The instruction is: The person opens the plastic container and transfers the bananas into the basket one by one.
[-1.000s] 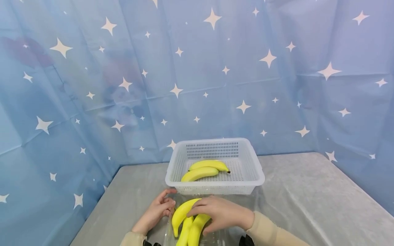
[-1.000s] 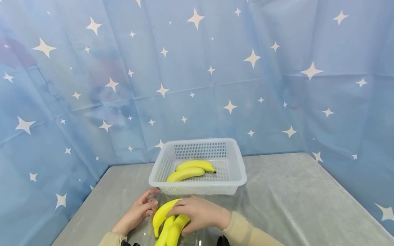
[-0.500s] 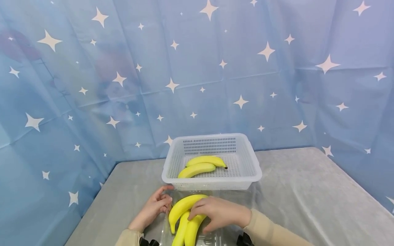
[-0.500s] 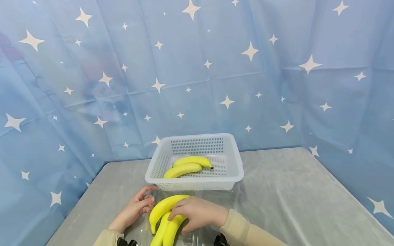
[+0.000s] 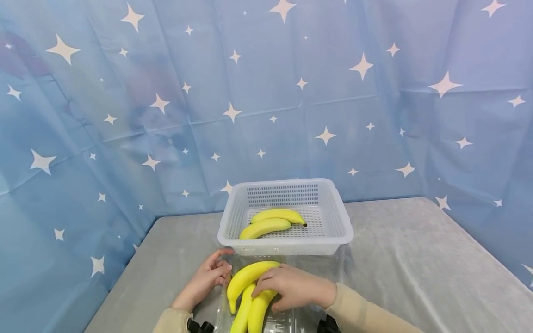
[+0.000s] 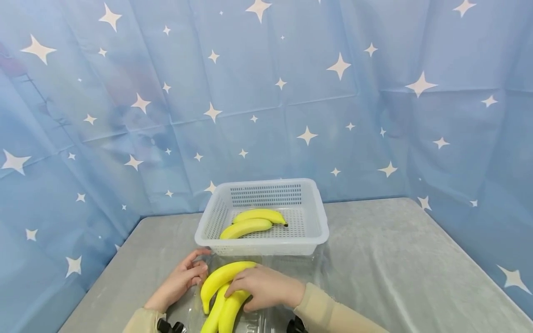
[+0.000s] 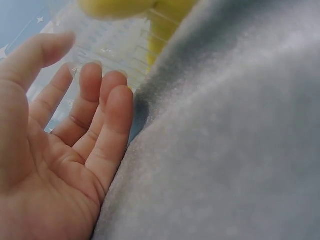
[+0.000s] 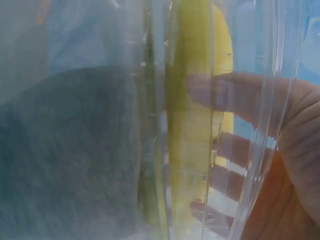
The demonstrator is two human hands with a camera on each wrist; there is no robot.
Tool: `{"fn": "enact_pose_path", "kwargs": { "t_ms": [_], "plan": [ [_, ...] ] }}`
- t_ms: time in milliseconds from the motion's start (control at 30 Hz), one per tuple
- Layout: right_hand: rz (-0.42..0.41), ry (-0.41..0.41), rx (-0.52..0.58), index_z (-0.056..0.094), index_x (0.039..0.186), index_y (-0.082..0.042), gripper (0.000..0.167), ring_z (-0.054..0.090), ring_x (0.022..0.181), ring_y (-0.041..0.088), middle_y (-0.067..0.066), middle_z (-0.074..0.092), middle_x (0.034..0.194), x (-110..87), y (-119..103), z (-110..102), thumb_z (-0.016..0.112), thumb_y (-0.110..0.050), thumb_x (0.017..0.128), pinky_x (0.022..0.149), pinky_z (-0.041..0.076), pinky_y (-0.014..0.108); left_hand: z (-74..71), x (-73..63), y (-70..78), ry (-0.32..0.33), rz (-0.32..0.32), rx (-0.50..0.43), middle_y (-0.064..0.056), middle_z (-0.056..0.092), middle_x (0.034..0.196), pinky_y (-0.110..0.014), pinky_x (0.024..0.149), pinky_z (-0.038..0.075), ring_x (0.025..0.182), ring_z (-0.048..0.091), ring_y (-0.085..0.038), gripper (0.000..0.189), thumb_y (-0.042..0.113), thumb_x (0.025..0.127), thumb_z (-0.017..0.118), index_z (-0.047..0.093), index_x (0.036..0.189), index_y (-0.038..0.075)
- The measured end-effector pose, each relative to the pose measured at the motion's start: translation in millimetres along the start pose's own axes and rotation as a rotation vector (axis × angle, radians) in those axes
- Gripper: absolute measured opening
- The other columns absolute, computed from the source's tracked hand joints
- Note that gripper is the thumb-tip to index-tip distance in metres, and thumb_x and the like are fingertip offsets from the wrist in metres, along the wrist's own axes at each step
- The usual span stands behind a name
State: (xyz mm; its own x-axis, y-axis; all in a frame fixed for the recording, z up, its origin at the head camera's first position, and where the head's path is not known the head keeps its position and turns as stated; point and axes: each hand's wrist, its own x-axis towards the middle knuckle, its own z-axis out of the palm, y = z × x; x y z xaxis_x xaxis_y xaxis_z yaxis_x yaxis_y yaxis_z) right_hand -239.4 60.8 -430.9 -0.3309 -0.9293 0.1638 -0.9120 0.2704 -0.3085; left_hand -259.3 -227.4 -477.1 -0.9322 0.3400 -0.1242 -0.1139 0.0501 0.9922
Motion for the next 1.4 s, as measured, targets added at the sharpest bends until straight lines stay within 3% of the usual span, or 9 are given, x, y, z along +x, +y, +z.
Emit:
{"fn": "enact_pose_path", "kwargs": {
  "t_ms": [200,533,1100,1400],
  "plan": [
    [0.036,0.02,-0.018,0.066,0.121,-0.026,0.045,0.053,0.113,0.002,-0.016,0.061,0.117,-0.1,-0.8,2.1,0.077,-0.015,0.08,0.089,0.044,0.028,1.0,-0.1,0.5,-0.003,-0.004,0.003,-0.004,0.058,0.08,-0.026,0.061,0.051,0.064,0.056,-0.013,0.051,0.015,0.097,0.059,0.036,0.14,0.002],
    [-0.003,0.084,-0.055,0.067,0.117,-0.024,0.041,0.056,0.109,0.002,-0.015,0.063,0.112,0.9,2.0,4.2,0.076,-0.012,0.079,0.093,0.044,0.023,0.3,2.5,0.5,0.0,0.006,0.007,-0.004,0.058,0.08,-0.026,0.061,0.051,0.064,0.056,-0.012,0.05,0.015,0.097,0.059,0.036,0.14,0.002],
    [-0.043,0.072,-0.036,0.067,0.116,-0.025,0.042,0.053,0.106,-0.002,-0.016,0.061,0.111,-1.8,3.8,5.7,0.075,-0.009,0.078,0.086,0.042,0.023,1.3,1.2,-2.2,-0.003,0.004,-0.008,-0.003,0.058,0.079,-0.027,0.061,0.051,0.064,0.056,-0.012,0.048,0.014,0.097,0.058,0.037,0.139,0.004],
    [-0.082,0.074,-0.028,0.064,0.116,-0.022,0.042,0.054,0.108,0.0,-0.015,0.062,0.112,-0.5,3.1,1.8,0.074,-0.008,0.078,0.096,0.04,0.023,-0.4,1.2,-2.1,0.001,0.004,-0.01,-0.003,0.058,0.08,-0.027,0.061,0.051,0.065,0.055,-0.012,0.049,0.014,0.097,0.058,0.036,0.14,0.004]
  ]
}}
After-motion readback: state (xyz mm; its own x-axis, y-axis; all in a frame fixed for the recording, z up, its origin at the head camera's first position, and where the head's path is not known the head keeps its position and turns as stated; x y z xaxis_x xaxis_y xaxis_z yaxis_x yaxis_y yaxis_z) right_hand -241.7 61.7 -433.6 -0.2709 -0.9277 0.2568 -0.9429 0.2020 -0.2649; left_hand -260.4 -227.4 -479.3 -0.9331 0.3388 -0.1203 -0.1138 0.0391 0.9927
